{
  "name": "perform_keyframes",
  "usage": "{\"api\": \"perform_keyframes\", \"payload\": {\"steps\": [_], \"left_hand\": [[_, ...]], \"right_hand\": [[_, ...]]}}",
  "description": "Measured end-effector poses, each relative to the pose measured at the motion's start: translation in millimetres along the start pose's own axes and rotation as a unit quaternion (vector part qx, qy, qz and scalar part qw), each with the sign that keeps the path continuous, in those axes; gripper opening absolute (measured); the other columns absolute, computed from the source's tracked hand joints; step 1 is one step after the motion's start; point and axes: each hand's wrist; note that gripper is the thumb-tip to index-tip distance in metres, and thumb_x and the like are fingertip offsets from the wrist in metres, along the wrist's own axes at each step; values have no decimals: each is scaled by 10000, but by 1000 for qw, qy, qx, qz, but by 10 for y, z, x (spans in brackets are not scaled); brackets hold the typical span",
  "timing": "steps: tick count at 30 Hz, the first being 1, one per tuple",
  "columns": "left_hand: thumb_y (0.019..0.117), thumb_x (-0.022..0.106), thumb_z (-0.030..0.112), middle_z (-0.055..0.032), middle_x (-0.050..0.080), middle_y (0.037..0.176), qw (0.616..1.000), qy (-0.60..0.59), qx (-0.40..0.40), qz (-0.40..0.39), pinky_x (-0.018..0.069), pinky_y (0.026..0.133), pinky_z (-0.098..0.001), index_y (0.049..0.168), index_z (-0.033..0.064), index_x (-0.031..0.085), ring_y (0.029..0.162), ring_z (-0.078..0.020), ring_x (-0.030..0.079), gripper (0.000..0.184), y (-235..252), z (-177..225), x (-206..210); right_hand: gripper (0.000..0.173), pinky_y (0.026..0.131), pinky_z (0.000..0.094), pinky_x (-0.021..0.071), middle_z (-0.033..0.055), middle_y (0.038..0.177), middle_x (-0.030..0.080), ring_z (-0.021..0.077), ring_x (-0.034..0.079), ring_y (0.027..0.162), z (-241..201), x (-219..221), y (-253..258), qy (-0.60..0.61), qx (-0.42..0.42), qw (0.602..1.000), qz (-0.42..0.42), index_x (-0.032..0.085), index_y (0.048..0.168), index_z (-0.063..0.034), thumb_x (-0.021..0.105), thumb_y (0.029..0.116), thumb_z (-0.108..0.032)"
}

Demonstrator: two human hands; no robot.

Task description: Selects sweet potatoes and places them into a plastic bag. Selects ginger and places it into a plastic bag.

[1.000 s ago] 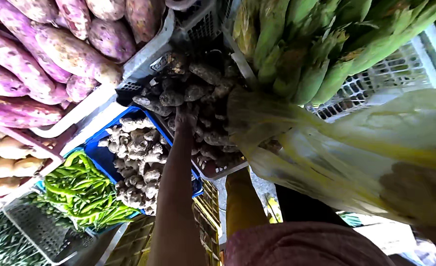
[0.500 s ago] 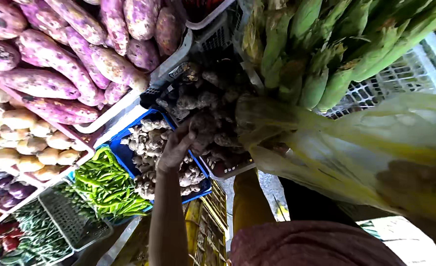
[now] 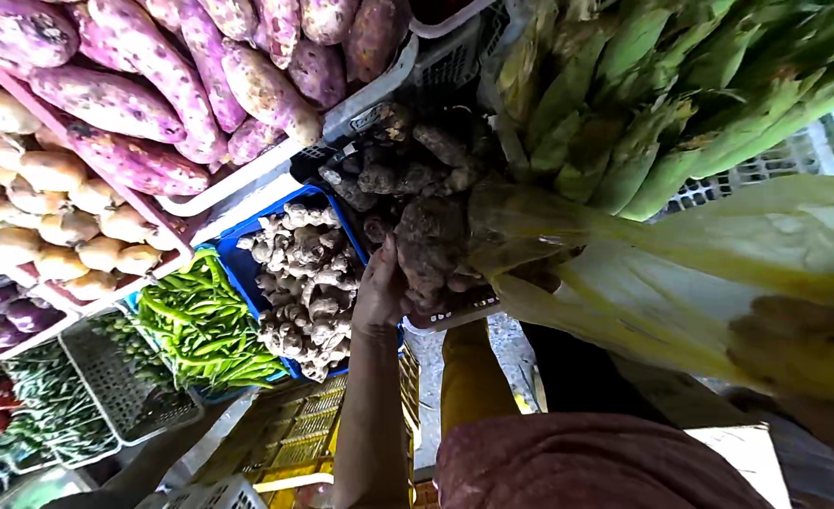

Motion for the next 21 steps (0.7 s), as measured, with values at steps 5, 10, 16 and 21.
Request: {"api": "perform_keyframes", "payload": {"steps": [5,10,16,21], "left_hand": [[944,647,545,-67,759,889,993,-120,6,10,601,545,-258,1076,185,698,631,-128,716,387,-5,18,83],[908,604,666,-27,758,854,994,-103,-15,-27,618,618,-288,1065,225,730,683,-119,725,485,-56,-1,196],[1070,482,156,-85,673,1195,948,301,-38,-92,558,936,-270,1473,-30,432,1025,-75,667,447,12,-164,914],[1031,568,112,-235,551,1454,871,459,-4,-177,431,1145,-395,1385,-27,600,1372,-296,526,382,38,-501,1047]], "right_hand": [[208,678,170,578,-82,798,720,-3,685,742,-36,49,38,1,9,1000,-14,709,856,-233,529,936,-166],[208,707,187,596,-72,847,741,6,702,782,-20,212,37,-1,-13,1000,-7,716,898,-235,525,961,-183],[140,703,210,605,-80,874,747,19,707,798,13,213,35,-19,-39,999,11,735,908,-252,598,936,-243],[229,679,211,601,-59,830,732,33,701,759,12,103,49,-11,-45,998,42,697,883,-224,487,967,-185]]}}
Point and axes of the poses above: each hand's wrist, its own y-axis towards the middle knuckle, its own x-axis out of the palm, z = x × y
